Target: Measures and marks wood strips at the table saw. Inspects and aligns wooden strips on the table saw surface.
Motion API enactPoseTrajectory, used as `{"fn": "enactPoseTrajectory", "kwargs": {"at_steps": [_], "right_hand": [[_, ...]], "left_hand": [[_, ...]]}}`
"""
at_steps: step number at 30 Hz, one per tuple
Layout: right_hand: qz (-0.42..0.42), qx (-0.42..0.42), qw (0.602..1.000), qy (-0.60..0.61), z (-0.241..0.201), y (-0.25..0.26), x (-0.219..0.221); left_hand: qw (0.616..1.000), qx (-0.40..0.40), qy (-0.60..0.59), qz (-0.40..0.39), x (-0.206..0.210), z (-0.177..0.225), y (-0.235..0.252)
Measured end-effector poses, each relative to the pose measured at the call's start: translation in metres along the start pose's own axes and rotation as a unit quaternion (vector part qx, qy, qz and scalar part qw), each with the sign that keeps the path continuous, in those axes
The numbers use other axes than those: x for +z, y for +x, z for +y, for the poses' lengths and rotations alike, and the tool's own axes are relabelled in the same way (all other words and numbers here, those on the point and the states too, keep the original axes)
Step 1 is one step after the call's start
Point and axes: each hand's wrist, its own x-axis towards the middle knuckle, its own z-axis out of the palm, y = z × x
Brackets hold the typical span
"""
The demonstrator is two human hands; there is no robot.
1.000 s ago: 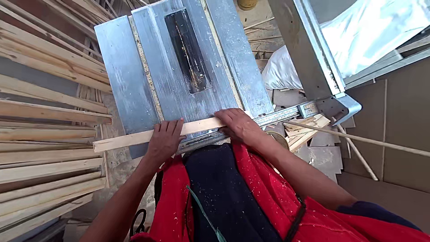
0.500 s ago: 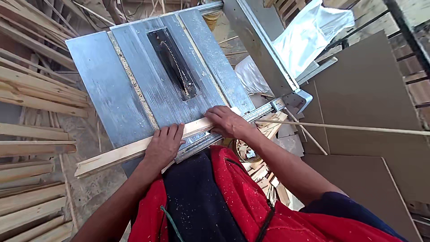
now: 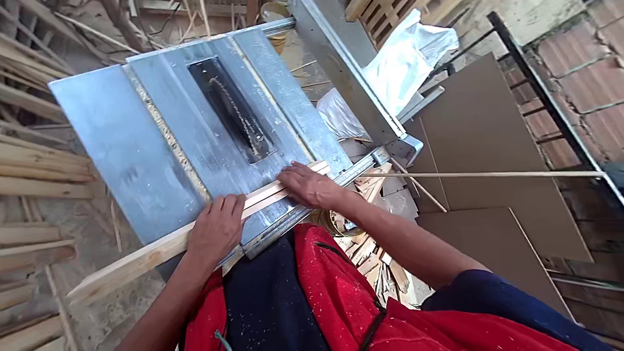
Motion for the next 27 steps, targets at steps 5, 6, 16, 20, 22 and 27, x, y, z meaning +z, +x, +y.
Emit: {"fn": "enactPoseTrajectory", "kwargs": {"at_steps": [5, 6, 16, 20, 22, 27], "right_hand": [[0.078, 0.025, 0.997, 0.014, -0.054, 0.053, 0.036], [0.094, 0.01, 0.995, 0.027, -0.062, 0.069, 0.041], [-0.156, 0.173, 0.836, 0.496, -0.039, -0.041, 0.073], [-0.199, 0.334, 0.796, 0.464, -0.046, -0.113, 0.129], [-0.196, 0.385, 0.791, 0.434, -0.057, -0.109, 0.16], [-0.228, 0.239, 0.832, 0.446, -0.081, -0.026, 0.185]], "left_hand": [[0.993, -0.117, -0.018, 0.01, -0.01, -0.03, -0.06], [0.99, -0.138, -0.014, 0.017, -0.013, -0.039, -0.071], [0.974, -0.222, -0.041, -0.019, -0.039, -0.112, -0.103], [0.971, -0.232, -0.045, -0.025, -0.04, -0.114, -0.101], [0.975, -0.215, -0.042, -0.022, -0.037, -0.12, -0.098], [0.982, -0.181, -0.048, -0.035, -0.034, -0.134, -0.084]]}}
